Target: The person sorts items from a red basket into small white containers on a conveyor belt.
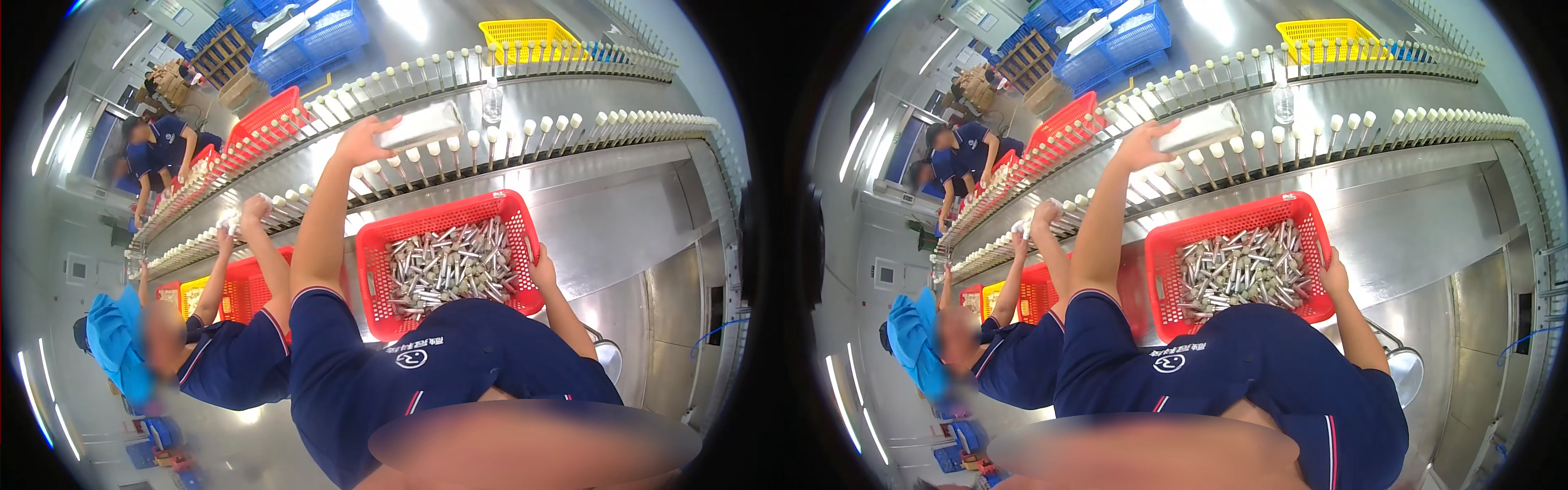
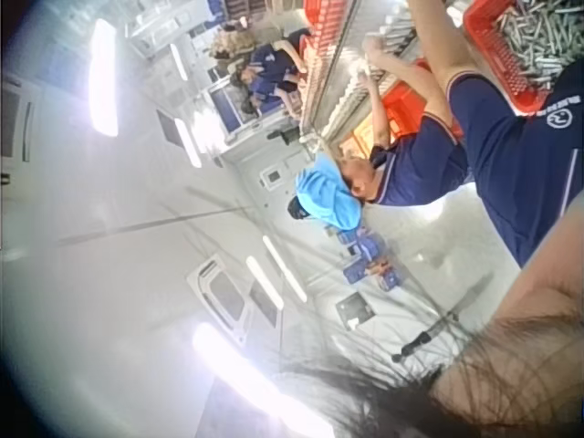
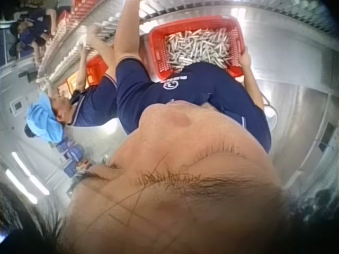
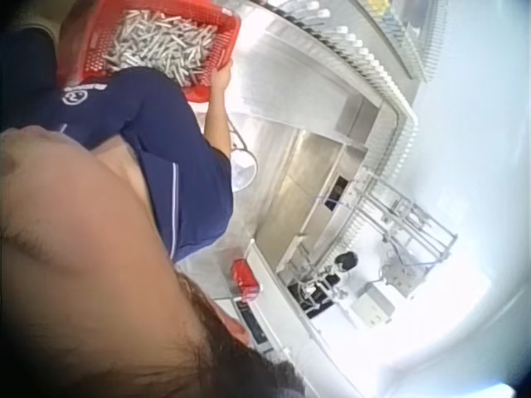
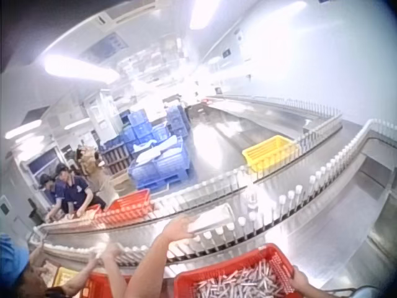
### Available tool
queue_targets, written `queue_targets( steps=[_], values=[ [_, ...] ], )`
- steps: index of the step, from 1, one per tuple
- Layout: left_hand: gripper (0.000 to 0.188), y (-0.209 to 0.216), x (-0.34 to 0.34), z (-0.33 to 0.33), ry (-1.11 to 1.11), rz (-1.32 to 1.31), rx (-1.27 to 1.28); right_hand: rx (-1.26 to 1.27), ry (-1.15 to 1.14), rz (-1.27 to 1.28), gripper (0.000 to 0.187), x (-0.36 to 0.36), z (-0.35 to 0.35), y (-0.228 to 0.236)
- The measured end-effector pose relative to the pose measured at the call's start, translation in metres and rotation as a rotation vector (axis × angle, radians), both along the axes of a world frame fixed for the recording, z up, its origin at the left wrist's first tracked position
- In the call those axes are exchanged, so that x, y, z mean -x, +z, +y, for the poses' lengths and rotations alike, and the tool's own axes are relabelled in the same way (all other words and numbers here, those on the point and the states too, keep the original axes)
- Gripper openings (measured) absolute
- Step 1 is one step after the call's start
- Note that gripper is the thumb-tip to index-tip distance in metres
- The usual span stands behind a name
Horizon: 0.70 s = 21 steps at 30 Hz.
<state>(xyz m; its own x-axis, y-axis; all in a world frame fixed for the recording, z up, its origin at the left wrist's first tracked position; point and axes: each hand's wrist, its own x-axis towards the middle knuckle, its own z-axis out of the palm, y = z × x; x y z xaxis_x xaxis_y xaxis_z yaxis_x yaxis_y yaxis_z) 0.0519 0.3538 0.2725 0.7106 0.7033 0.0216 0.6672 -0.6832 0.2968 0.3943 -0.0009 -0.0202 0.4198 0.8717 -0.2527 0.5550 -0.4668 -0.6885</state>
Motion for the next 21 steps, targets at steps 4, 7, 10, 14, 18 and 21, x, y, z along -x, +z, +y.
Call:
queue_targets(
  steps=[4, 7, 10, 14, 18, 21],
  values=[
    [0.076, 0.023, -0.001, 0.005, 0.012, -0.081, -0.052, -0.018, -0.007, 0.022, 0.059, 0.004, 0.002, 0.008],
    [0.077, 0.006, -0.001, 0.008, 0.012, -0.091, -0.012, -0.024, -0.002, 0.038, 0.059, 0.002, 0.003, 0.007],
    [0.081, -0.037, 0.004, 0.009, 0.0, -0.084, 0.011, -0.049, 0.007, 0.051, 0.058, 0.0, 0.003, -0.003],
    [0.081, -0.053, -0.004, -0.001, 0.019, 0.033, 0.032, -0.082, 0.0, 0.076, 0.059, -0.005, 0.001, -0.005],
    [0.081, -0.034, -0.007, -0.003, -0.009, 0.047, 0.022, -0.062, 0.0, 0.083, 0.059, -0.003, 0.003, -0.01],
    [0.078, -0.017, -0.005, -0.006, 0.035, 0.007, -0.024, -0.074, -0.006, 0.081, 0.058, -0.004, -0.001, -0.014]
  ],
)
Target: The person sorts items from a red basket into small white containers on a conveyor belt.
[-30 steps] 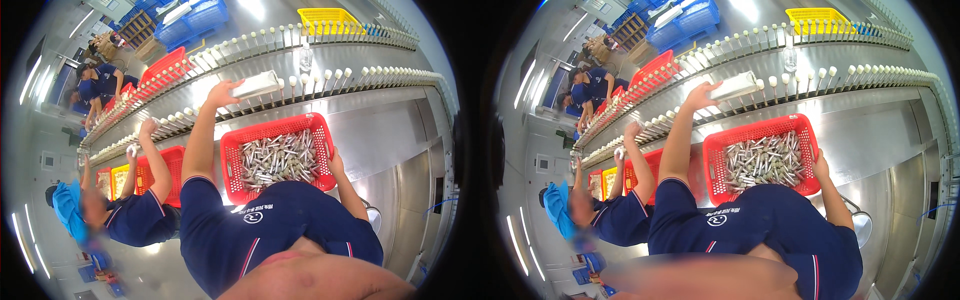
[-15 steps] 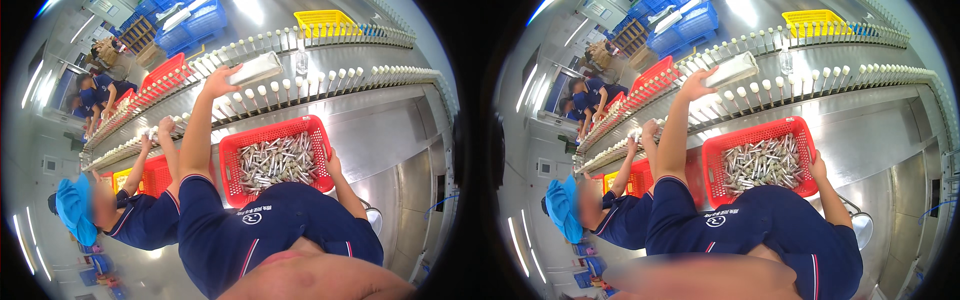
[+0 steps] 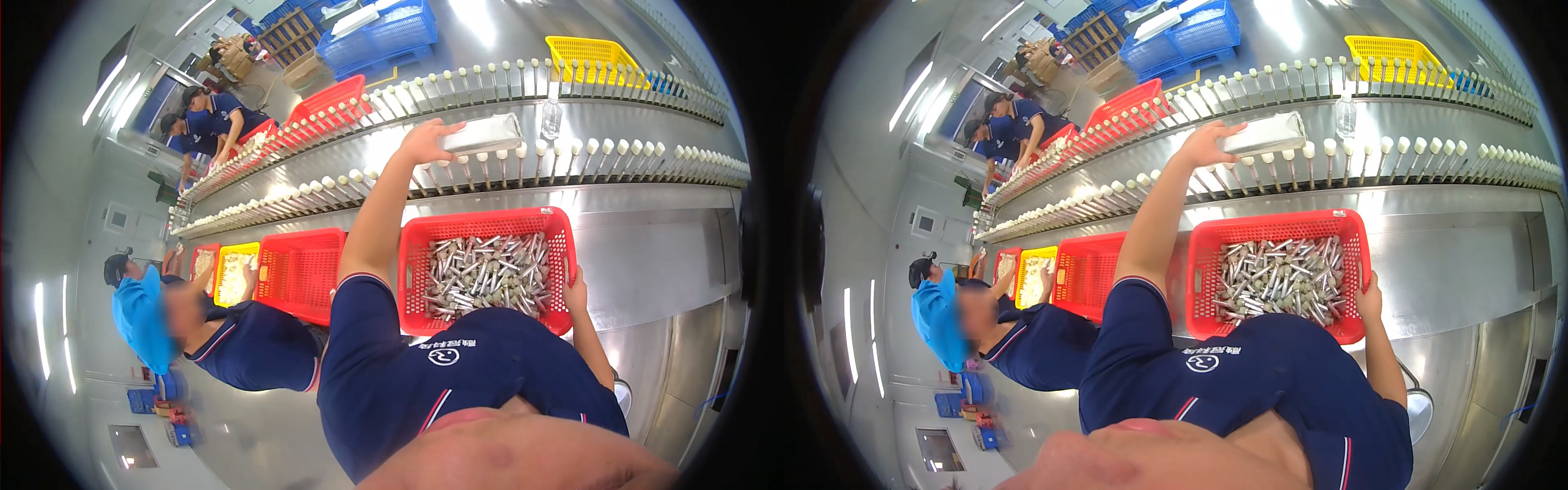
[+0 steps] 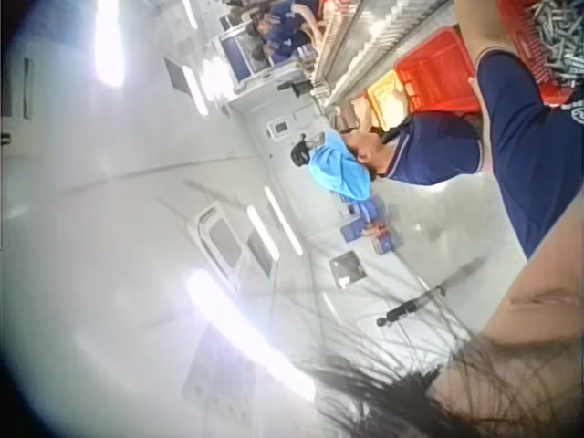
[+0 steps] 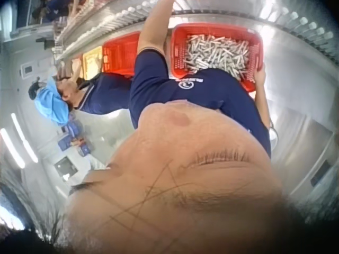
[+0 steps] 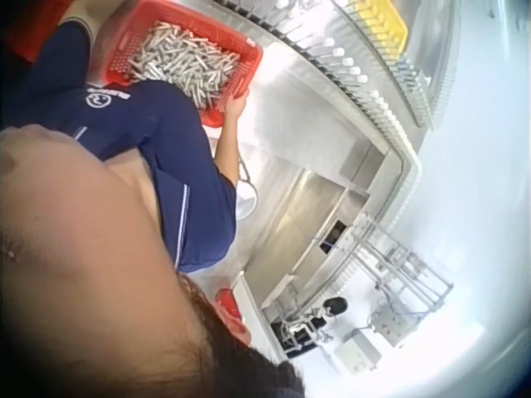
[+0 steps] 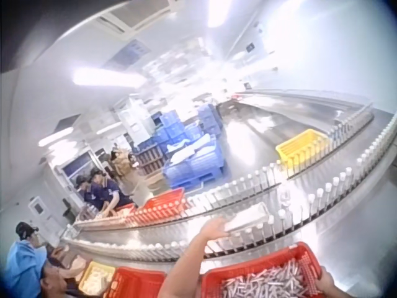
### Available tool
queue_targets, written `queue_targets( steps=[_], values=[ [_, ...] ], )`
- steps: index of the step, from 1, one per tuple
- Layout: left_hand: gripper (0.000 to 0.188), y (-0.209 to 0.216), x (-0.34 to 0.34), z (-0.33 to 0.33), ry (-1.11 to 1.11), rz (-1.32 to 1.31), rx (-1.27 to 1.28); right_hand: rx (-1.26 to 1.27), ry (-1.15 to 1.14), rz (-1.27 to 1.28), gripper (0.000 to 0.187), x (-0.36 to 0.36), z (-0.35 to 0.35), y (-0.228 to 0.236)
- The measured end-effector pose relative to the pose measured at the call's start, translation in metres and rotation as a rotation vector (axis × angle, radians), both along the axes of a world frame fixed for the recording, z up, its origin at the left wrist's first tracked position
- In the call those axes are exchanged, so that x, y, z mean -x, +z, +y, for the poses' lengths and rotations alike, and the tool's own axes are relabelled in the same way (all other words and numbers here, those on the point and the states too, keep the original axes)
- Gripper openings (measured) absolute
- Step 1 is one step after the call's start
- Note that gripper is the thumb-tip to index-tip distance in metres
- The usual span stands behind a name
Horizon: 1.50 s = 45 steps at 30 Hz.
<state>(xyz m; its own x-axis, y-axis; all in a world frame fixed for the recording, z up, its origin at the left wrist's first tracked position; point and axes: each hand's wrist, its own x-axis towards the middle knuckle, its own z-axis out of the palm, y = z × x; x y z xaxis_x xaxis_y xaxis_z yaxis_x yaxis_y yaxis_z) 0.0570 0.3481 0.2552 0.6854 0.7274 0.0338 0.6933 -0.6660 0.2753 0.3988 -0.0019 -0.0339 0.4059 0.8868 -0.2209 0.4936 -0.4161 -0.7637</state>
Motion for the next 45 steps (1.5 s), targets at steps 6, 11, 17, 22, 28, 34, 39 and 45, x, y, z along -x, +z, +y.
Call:
queue_targets(
  steps=[6, 11, 17, 22, 28, 34, 39, 45],
  values=[
    [0.078, 0.01, 0.014, -0.001, 0.012, -0.073, -0.043, 0.025, -0.001, -0.001, 0.056, -0.002, -0.001, 0.005],
    [0.082, -0.021, 0.027, -0.002, 0.085, 0.045, 0.079, 0.007, -0.008, -0.01, 0.054, 0.002, 0.0, 0.022],
    [0.08, -0.017, 0.03, -0.005, 0.09, 0.09, 0.089, -0.019, -0.005, 0.044, 0.052, 0.004, 0.001, 0.019],
    [0.078, 0.006, 0.036, -0.011, 0.099, -0.019, 0.004, 0.04, -0.011, 0.023, 0.052, 0.004, -0.001, 0.026],
    [0.077, -0.013, 0.04, -0.012, 0.121, 0.005, 0.035, 0.045, 0.005, 0.004, 0.053, 0.001, -0.002, 0.024],
    [0.079, -0.03, 0.04, -0.013, 0.108, 0.02, 0.047, 0.015, 0.025, 0.016, 0.053, 0.002, -0.001, 0.023],
    [0.077, -0.01, 0.035, -0.017, 0.07, 0.005, -0.02, 0.027, 0.014, 0.025, 0.053, 0.002, -0.003, 0.03],
    [0.076, 0.007, 0.043, -0.019, 0.113, 0.054, -0.029, 0.019, 0.015, 0.034, 0.05, 0.002, -0.005, 0.036]
  ],
)
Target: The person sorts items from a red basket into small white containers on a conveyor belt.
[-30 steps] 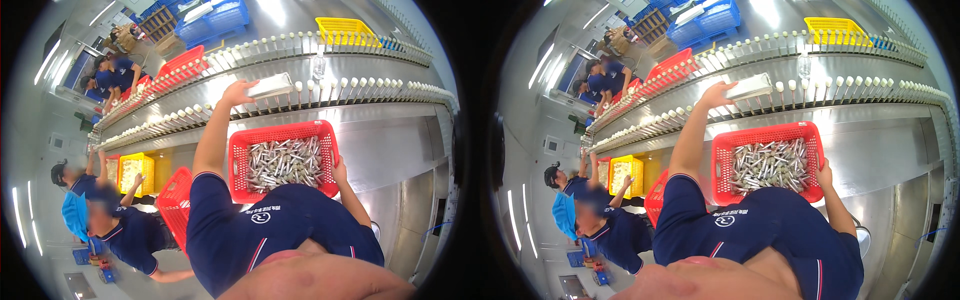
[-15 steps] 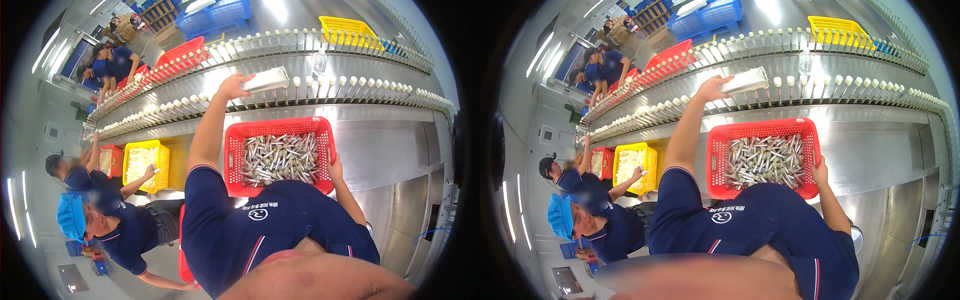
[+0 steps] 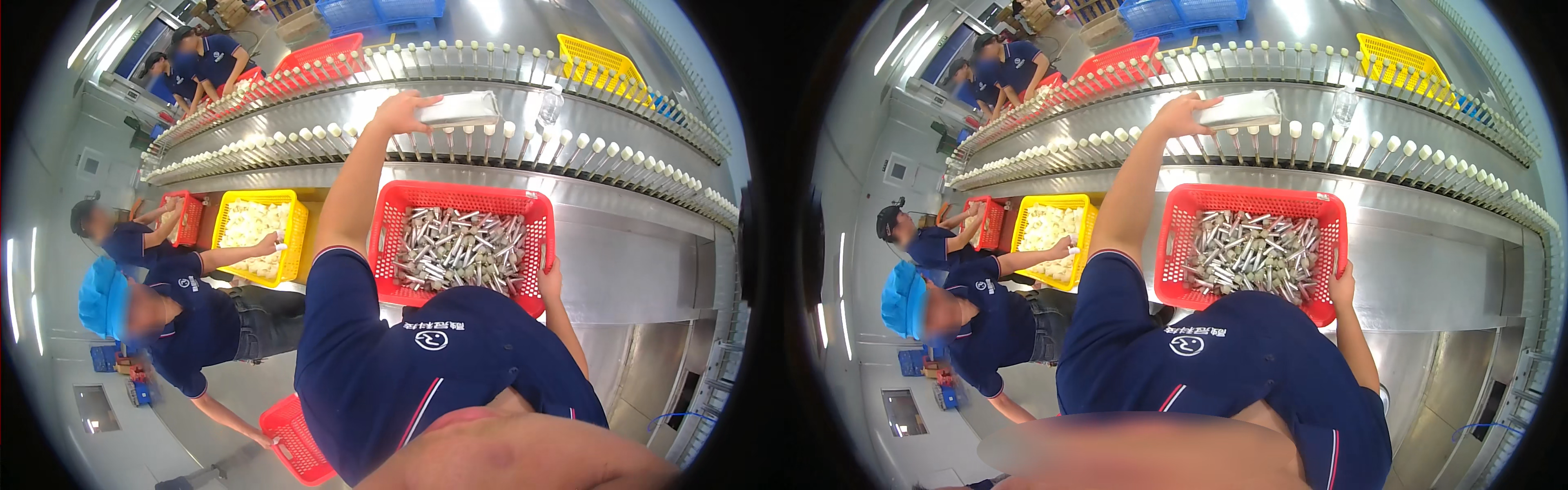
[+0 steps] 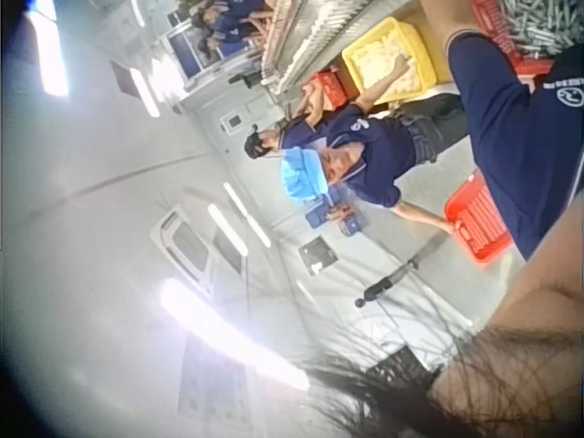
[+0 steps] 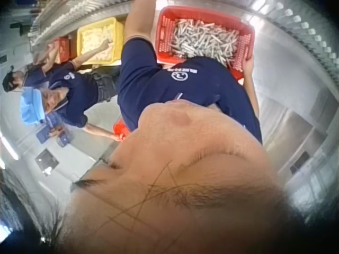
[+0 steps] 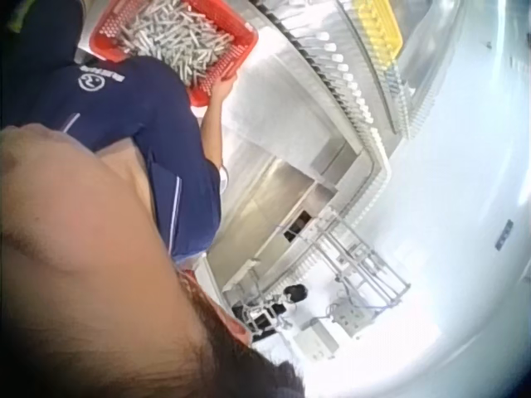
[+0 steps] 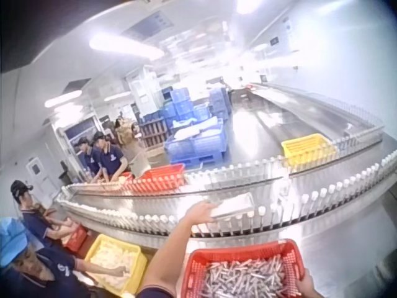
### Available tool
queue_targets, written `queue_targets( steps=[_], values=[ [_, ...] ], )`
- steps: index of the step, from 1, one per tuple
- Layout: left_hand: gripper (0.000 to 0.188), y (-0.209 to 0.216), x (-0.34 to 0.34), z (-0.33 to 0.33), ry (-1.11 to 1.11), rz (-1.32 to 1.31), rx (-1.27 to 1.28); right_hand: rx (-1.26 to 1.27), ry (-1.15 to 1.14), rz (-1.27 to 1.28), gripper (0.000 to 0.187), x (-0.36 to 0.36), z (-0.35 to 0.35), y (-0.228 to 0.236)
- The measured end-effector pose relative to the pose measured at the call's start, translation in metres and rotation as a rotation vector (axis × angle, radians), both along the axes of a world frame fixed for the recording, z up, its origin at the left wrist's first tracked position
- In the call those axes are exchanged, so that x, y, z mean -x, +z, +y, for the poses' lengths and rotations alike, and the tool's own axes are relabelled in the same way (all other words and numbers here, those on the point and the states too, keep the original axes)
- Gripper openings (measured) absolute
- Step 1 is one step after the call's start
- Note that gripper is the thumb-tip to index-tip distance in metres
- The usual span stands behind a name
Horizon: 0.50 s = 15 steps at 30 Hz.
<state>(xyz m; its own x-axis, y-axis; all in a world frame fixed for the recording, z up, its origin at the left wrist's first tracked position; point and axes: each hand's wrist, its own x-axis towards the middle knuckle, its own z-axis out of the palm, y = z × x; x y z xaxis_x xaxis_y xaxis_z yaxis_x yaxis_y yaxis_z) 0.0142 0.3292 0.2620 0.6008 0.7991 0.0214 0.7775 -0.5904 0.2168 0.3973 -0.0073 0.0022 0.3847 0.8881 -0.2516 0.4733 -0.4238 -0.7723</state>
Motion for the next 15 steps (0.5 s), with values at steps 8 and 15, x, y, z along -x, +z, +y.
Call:
queue_targets(
  steps=[8, 15],
  values=[
    [0.076, -0.03, 0.002, 0.003, -0.007, -0.029, 0.033, 0.01, -0.004, -0.006, 0.049, 0.006, 0.007, 0.013],
    [0.078, 0.014, 0.008, 0.0, -0.01, -0.059, -0.009, 0.045, -0.031, -0.041, 0.051, 0.001, 0.001, -0.001]
  ],
)
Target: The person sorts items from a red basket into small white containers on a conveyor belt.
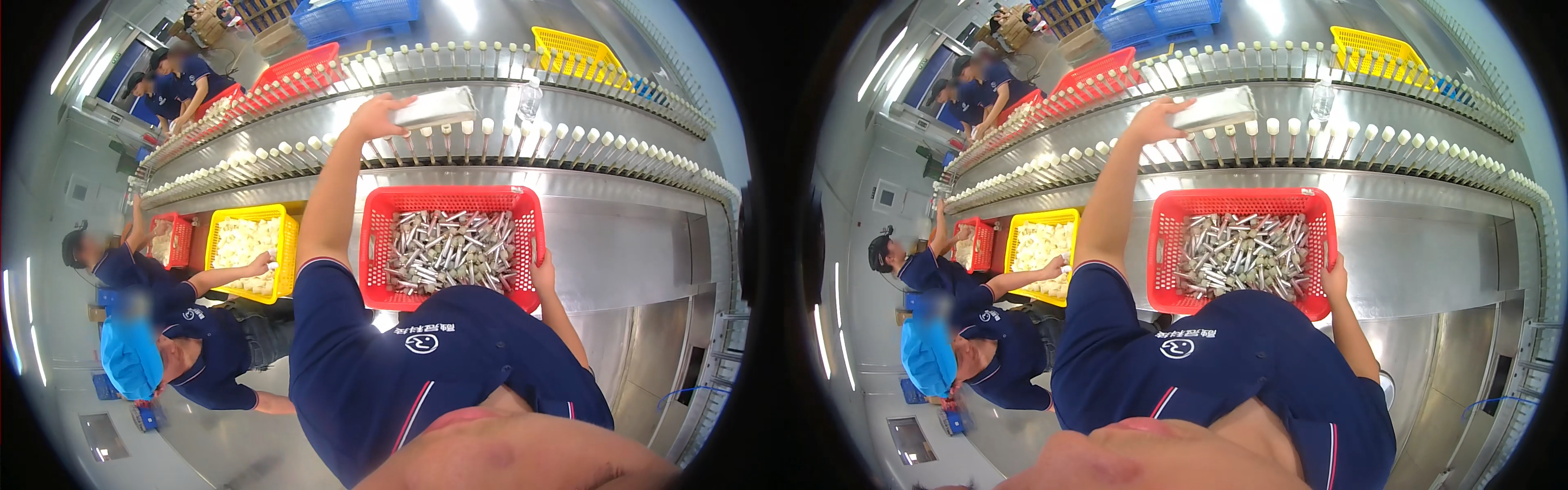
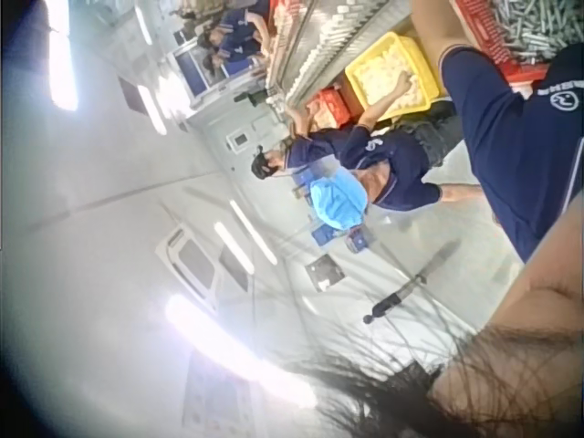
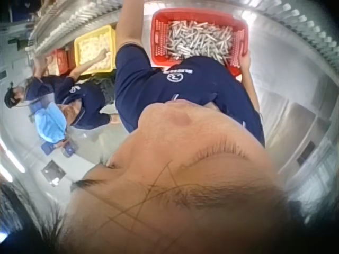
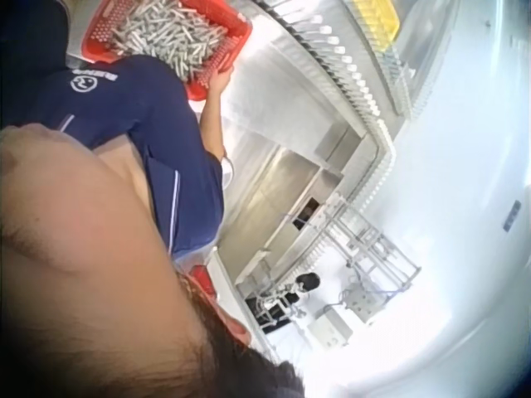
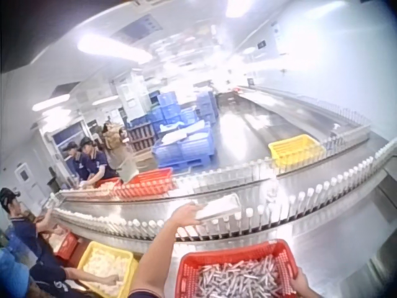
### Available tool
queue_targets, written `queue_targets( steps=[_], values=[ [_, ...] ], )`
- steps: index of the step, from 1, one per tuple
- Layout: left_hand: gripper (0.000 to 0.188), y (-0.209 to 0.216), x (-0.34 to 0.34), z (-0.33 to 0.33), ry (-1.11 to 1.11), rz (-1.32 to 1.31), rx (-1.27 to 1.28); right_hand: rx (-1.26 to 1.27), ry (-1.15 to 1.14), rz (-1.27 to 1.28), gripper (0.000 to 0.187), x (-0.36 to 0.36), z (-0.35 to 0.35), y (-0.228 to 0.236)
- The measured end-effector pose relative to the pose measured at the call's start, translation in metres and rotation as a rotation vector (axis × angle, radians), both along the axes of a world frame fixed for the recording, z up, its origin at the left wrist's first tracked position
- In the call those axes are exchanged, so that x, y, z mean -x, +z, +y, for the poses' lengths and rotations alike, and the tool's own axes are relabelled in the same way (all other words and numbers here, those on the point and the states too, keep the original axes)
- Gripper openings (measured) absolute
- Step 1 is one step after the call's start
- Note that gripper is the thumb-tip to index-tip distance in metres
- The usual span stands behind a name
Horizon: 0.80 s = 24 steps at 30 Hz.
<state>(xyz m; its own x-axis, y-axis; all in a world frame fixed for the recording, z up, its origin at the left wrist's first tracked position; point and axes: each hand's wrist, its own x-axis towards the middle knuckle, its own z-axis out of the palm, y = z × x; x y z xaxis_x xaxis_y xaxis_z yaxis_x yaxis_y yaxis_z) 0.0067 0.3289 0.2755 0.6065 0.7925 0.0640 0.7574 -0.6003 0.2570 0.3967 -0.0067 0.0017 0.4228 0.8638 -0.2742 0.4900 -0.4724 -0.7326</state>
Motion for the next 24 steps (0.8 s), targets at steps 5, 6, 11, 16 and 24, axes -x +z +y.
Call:
queue_targets(
  steps=[5, 6, 11, 16, 24],
  values=[
    [0.077, 0.002, 0.033, 0.005, 0.027, 0.05, -0.056, 0.003, 0.003, 0.026, 0.05, 0.003, 0.001, 0.013],
    [0.077, -0.007, 0.037, 0.003, 0.036, 0.077, -0.01, -0.005, 0.004, 0.023, 0.05, 0.003, 0.0, 0.008],
    [0.077, -0.03, 0.035, -0.005, 0.042, 0.033, 0.05, -0.079, 0.009, 0.008, 0.05, 0.004, -0.005, 0.003],
    [0.076, -0.026, 0.023, -0.004, -0.007, 0.03, 0.067, 0.008, 0.0, 0.017, 0.049, 0.009, 0.001, 0.015],
    [0.077, 0.001, 0.027, 0.001, 0.049, -0.025, 0.052, 0.006, -0.013, 0.046, 0.049, 0.008, 0.0, 0.021]
  ],
)
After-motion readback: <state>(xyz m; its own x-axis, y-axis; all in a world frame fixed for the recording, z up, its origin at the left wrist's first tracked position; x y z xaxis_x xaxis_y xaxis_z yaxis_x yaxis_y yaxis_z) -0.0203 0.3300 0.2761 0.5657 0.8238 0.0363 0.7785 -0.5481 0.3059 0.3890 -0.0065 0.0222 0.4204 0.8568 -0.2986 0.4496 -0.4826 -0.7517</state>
